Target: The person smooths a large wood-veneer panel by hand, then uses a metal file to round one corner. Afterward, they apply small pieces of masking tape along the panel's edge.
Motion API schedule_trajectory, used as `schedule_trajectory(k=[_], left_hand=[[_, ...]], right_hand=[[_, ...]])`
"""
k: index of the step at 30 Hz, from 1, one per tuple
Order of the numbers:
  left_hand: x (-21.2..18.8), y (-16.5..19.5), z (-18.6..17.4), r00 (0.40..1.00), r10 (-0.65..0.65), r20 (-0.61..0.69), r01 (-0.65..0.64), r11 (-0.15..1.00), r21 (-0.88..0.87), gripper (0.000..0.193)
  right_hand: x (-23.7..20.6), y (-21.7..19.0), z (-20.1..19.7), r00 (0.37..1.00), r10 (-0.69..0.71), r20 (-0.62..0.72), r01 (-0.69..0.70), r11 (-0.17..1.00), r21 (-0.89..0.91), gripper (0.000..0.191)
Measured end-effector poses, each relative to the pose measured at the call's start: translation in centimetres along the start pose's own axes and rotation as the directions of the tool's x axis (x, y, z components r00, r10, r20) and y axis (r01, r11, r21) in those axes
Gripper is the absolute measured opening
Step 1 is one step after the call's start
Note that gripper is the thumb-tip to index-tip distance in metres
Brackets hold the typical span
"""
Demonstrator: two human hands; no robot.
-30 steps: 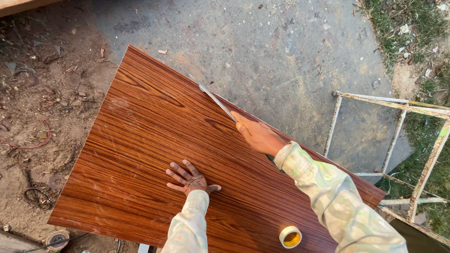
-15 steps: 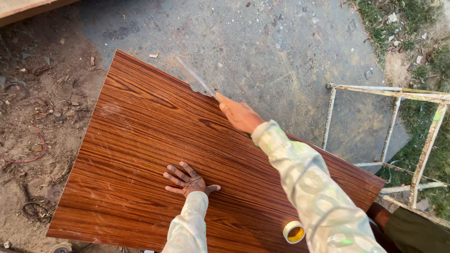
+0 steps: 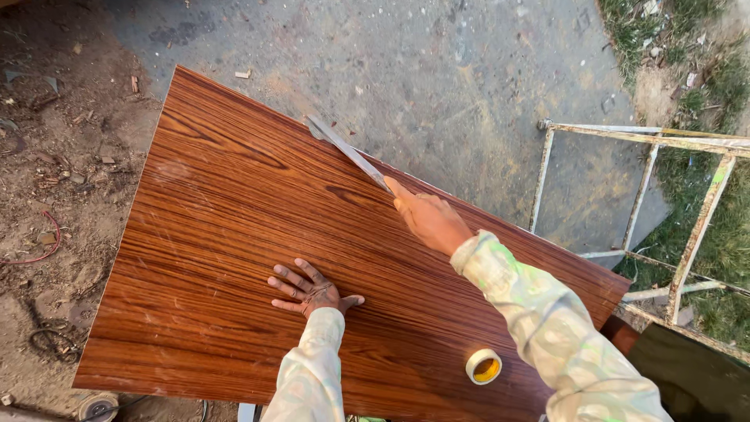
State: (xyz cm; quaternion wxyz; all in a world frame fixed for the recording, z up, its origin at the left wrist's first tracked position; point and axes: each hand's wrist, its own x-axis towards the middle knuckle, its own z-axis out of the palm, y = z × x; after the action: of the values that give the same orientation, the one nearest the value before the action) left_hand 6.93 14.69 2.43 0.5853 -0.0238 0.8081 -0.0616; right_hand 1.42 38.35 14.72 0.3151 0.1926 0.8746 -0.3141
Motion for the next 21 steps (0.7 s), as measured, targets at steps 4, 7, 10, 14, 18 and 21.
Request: schedule_trajectory(k=[4,7,10,14,18,21], left_hand=[[-0.3,0.2,-0.2,1.000,-0.009,-0.024,0.009,1.000,-0.013,0.176],[-0.4,0.2,-0.3,1.000,-0.012,-0.019,0.012,1.000,0.007,0.175],[-0.4,0.1,-0.3,1.000,0.002,-0.013,-0.002,1.000,0.000,0.175],[0.2,-0.1,0.0,1.000,0.015,0.021,-0.015,1.000,-0.017,0.175],[0.4,-0.1,0.2,1.000,0.016,-0.009,-0.016,1.000,0.002,0.174],[0.4,-0.1,0.1,1.000,0.008,0.019,-0.008,1.000,-0.023,0.173]], right_hand=[[4.7,0.5,1.2,0.979,0.204,0.001,-0.203,0.973,-0.111,0.051],[6.9,1.1,1.0,0.983,0.180,-0.020,-0.181,0.970,-0.161,0.049],[6.6,1.7,0.9,0.995,0.052,-0.089,-0.060,0.994,-0.095,0.048],[3.6,1.1,0.5,0.990,0.115,-0.080,-0.118,0.992,-0.034,0.053],[0.5,-0.2,1.2,0.998,-0.029,-0.062,0.030,1.000,0.007,0.058],[0.9,-0.7,2.2,0.998,0.002,-0.060,-0.001,1.000,0.005,0.058]])
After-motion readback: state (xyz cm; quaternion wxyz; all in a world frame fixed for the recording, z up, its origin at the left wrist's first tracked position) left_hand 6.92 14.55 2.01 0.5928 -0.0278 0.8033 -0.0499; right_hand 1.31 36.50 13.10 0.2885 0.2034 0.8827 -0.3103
